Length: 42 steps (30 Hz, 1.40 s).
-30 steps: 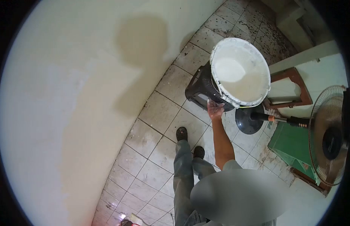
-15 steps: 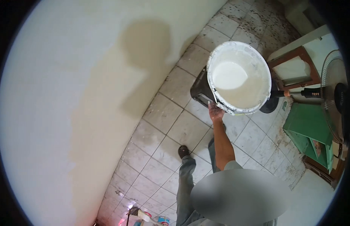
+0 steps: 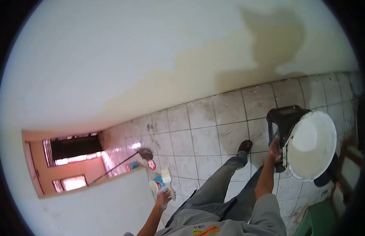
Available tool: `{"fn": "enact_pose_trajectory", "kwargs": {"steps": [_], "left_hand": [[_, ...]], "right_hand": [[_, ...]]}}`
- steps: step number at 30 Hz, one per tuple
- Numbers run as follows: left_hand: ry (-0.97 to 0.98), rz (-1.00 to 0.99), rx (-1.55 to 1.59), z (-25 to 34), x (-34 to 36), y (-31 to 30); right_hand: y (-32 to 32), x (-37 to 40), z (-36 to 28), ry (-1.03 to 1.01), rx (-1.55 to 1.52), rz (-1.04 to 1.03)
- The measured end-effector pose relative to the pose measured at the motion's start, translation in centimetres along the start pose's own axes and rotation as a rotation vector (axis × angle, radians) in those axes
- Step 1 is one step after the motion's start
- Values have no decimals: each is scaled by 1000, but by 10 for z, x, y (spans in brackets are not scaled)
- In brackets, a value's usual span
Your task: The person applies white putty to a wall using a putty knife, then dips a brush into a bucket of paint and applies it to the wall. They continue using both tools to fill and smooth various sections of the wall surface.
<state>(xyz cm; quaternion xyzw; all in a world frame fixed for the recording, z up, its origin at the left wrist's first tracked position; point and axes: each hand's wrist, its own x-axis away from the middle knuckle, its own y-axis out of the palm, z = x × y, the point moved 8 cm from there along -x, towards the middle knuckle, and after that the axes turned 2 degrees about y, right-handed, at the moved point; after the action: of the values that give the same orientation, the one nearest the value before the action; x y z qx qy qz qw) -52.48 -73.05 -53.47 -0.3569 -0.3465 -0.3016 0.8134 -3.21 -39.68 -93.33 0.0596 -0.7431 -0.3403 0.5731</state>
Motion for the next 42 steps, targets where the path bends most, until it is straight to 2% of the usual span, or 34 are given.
{"fn": "enact_pose_trajectory", "kwargs": {"steps": [3, 4, 6, 7, 9, 10, 11, 12, 13, 14, 15, 17, 19, 21, 24, 25, 28, 29, 30, 33, 35, 38, 42], "left_hand": [[-21, -24, 2, -15, 12, 4], [-25, -54, 3, -23, 9, 4], [-45, -58, 3, -37, 0, -1], [-53, -72, 7, -45, -3, -1], [-50, -112, -47, -53, -11, -1], [-42, -141, -38, -53, -11, 3], [-36, -183, -37, -52, -13, 9], [-18, -212, -52, -54, -19, 11], [4, -248, -79, -56, -27, 15], [37, -283, -114, -56, -34, 21], [75, -321, -150, -53, -38, 29], [131, -366, -216, -44, -42, 42], [227, -459, -308, -31, -36, 57], [292, -530, -396, -25, -13, 84], [338, -652, -529, -39, 34, 145], [361, -748, -585, -64, 48, 184], [396, -943, -735, -139, 118, 269], [373, -954, -792, -179, 136, 305], [369, -1049, -846, -208, 165, 338], [337, -1329, -839, -277, 285, 381], [390, -1447, -1007, -333, 297, 426], [380, -1566, -1005, -357, 428, 414], [350, -1635, -983, -420, 470, 455]], "right_hand": [[-27, -19, 1, 405, -8, -329], [-15, 18, 9, 681, -77, -550], [-22, 61, 25, 1102, -223, -436], [-28, 91, 19, 1215, -236, -368], [-33, 170, 1, 1482, -165, -60], [-40, 202, -16, 1678, -278, 122], [-41, 234, -31, 1616, -412, 84], [-56, 247, -50, 1463, -231, -2], [-79, 241, -83, 1072, 235, -201], [-99, 245, -127, 691, 746, -290], [-119, 266, -170, 447, 1007, -225], [-173, 321, -241, 326, 1144, 47], [-219, 392, -301, 162, 1285, -36], [-268, 464, -351, 13, 1378, -25], [-342, 575, -423, -139, 1098, 167], [-376, 604, -446, -162, 986, 234], [-458, 697, -503, -459, 675, 413], [-491, 707, -511, -487, 592, 504], [-506, 721, -514, -531, 508, 569], [-550, 745, -511, -546, 285, 642], [-557, 735, -513, -530, 197, 617], [-534, 703, -515, -529, 154, 520], [-469, 654, -563, -495, 260, 235]]}}
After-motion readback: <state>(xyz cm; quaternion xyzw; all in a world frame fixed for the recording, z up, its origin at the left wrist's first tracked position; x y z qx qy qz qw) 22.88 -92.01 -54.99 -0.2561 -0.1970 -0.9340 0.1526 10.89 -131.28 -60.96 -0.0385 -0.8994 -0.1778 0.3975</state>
